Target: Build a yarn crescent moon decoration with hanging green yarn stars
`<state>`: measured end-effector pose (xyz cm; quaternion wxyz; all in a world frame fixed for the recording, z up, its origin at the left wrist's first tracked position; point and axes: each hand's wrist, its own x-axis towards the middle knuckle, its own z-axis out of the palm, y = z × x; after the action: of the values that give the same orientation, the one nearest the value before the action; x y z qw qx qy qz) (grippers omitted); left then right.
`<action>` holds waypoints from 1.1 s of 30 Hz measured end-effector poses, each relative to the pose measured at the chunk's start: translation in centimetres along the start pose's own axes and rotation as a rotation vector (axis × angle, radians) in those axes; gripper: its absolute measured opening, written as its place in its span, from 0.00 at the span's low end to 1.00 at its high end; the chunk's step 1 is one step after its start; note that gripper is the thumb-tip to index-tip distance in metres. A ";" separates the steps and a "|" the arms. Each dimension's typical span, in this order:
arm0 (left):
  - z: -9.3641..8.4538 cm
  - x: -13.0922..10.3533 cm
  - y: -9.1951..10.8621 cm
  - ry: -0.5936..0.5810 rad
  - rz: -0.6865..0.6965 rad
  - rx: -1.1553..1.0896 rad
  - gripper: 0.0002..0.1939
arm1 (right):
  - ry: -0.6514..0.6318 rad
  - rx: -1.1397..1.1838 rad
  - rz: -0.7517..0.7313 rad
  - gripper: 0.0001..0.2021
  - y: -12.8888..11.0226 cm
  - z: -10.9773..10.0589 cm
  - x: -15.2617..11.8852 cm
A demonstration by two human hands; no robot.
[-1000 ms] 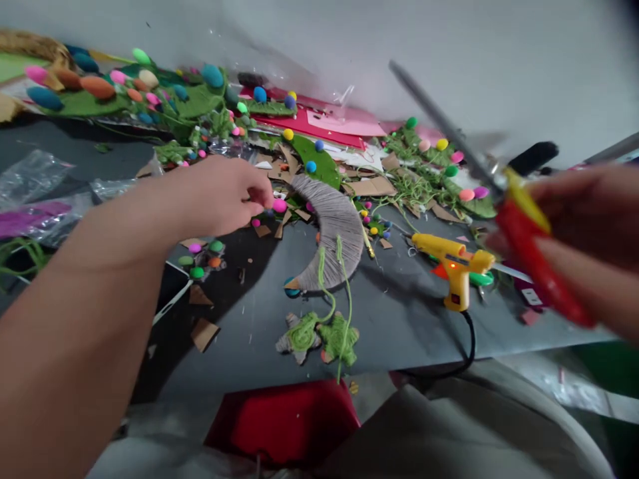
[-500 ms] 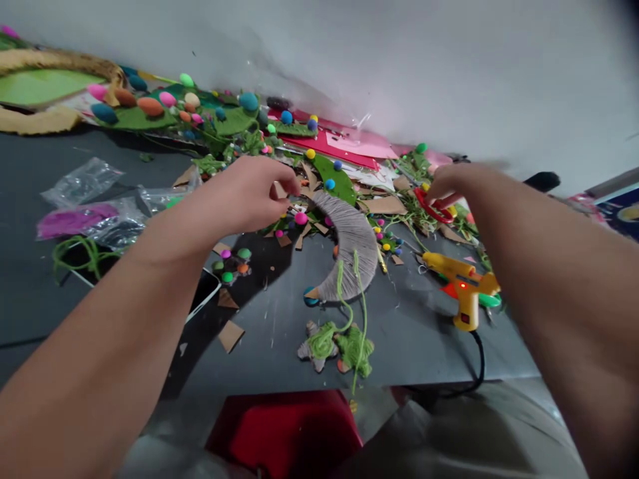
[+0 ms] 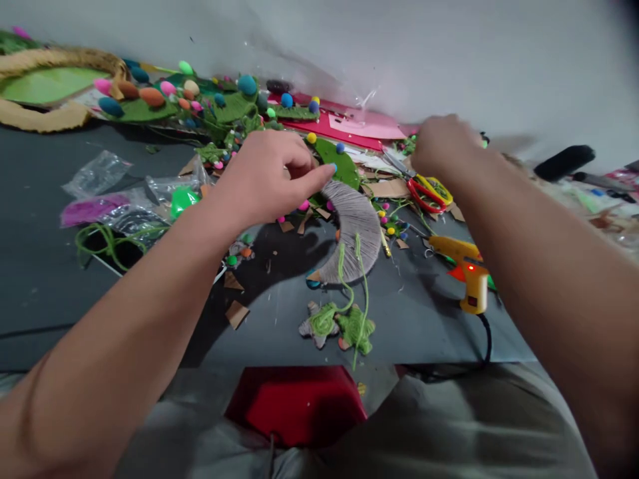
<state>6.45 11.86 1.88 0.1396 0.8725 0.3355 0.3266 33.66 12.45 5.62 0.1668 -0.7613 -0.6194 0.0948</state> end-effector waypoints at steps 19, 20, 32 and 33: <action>0.2 -12.1 8.0 -0.312 0.299 -0.017 0.09 | -0.615 0.676 0.085 0.18 1.0 6.3 -18.9; 0.4 -12.6 8.0 -0.325 0.325 0.005 0.10 | -0.599 0.711 0.087 0.17 0.9 6.2 -18.9; 1.7 -13.9 8.2 -0.346 0.365 0.048 0.19 | -0.327 0.806 0.094 0.14 0.5 6.0 -17.3; 1.9 -14.0 8.2 -0.352 0.371 0.054 0.20 | -0.323 0.794 0.088 0.13 0.5 6.1 -17.2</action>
<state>3.90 -3.73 -2.38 0.1104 0.9660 0.1488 0.1806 28.26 -3.61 -1.28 0.3435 -0.6392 -0.5200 0.4505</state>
